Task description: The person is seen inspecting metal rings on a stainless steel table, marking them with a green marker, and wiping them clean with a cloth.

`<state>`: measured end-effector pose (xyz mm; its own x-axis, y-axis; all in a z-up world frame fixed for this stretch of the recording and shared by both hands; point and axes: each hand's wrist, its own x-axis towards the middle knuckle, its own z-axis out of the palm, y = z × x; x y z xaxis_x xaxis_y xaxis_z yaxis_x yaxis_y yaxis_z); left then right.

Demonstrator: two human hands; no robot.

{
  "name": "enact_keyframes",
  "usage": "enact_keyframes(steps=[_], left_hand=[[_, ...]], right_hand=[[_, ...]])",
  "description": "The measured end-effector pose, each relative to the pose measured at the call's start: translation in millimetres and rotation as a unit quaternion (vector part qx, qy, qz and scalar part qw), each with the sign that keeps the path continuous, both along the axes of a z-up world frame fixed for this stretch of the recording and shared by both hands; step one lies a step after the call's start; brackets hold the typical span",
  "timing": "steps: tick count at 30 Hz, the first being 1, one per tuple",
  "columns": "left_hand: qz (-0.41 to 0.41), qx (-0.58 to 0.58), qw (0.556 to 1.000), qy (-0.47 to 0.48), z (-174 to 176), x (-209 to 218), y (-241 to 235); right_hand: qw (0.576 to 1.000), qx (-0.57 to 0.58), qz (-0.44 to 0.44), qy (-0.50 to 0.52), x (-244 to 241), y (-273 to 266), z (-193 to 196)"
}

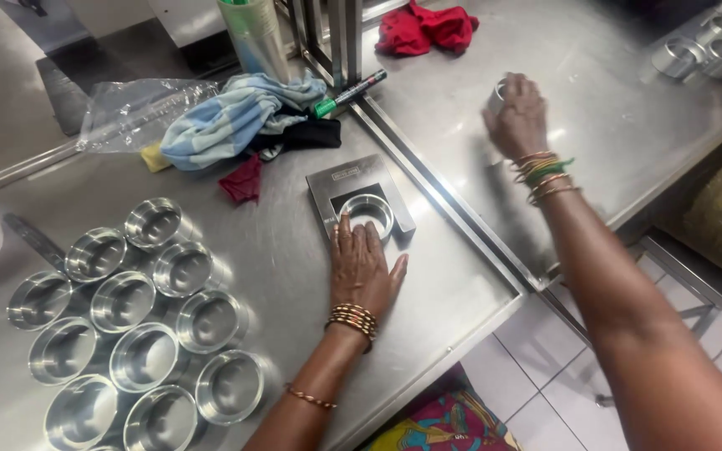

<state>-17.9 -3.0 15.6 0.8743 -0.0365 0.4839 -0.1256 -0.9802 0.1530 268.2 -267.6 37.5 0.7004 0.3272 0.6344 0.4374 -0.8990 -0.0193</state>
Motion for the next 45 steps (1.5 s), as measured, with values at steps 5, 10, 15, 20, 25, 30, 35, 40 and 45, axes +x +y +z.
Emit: enact_keyframes(steps=[5, 10, 15, 20, 25, 30, 35, 40, 45], left_hand=[[0.009, -0.071, 0.971, 0.229, 35.7, 3.9, -1.7], [-0.03, -0.078, 0.99, 0.116, -0.3, -6.1, -9.5], [-0.074, -0.07, 0.985, 0.141, 20.2, -43.1, -0.3], [-0.095, -0.01, 0.943, 0.319, 10.9, -85.7, 50.8], [-0.006, -0.052, 0.915, 0.399, 32.6, -74.9, 107.4], [0.063, 0.04, 0.942, 0.327, 37.8, -40.2, 151.2], [0.134, 0.012, 0.964, 0.228, 25.0, 1.3, 190.3], [0.195, -0.028, 0.951, 0.236, 34.8, 19.0, 205.5], [0.207, -0.053, 0.956, 0.2, 21.3, 30.6, 208.7]], right_hand=[[0.988, -0.049, -0.036, 0.144, 28.4, -44.9, -26.4], [0.993, -0.035, 0.015, 0.113, -30.4, -28.4, -22.3], [0.989, -0.031, 0.056, 0.137, -103.3, -26.5, -20.8], [0.932, 0.111, 0.08, 0.335, -218.9, 3.1, 39.8], [0.881, 0.099, 0.259, 0.384, -291.3, 55.8, 45.8], [0.906, -0.058, 0.302, 0.291, -299.2, 99.5, 27.3], [0.916, -0.041, 0.214, 0.336, -288.5, 133.6, 22.7], [0.929, -0.022, 0.238, 0.283, -260.5, 150.0, 4.0], [0.938, -0.041, 0.206, 0.276, -243.8, 165.7, 2.9]])
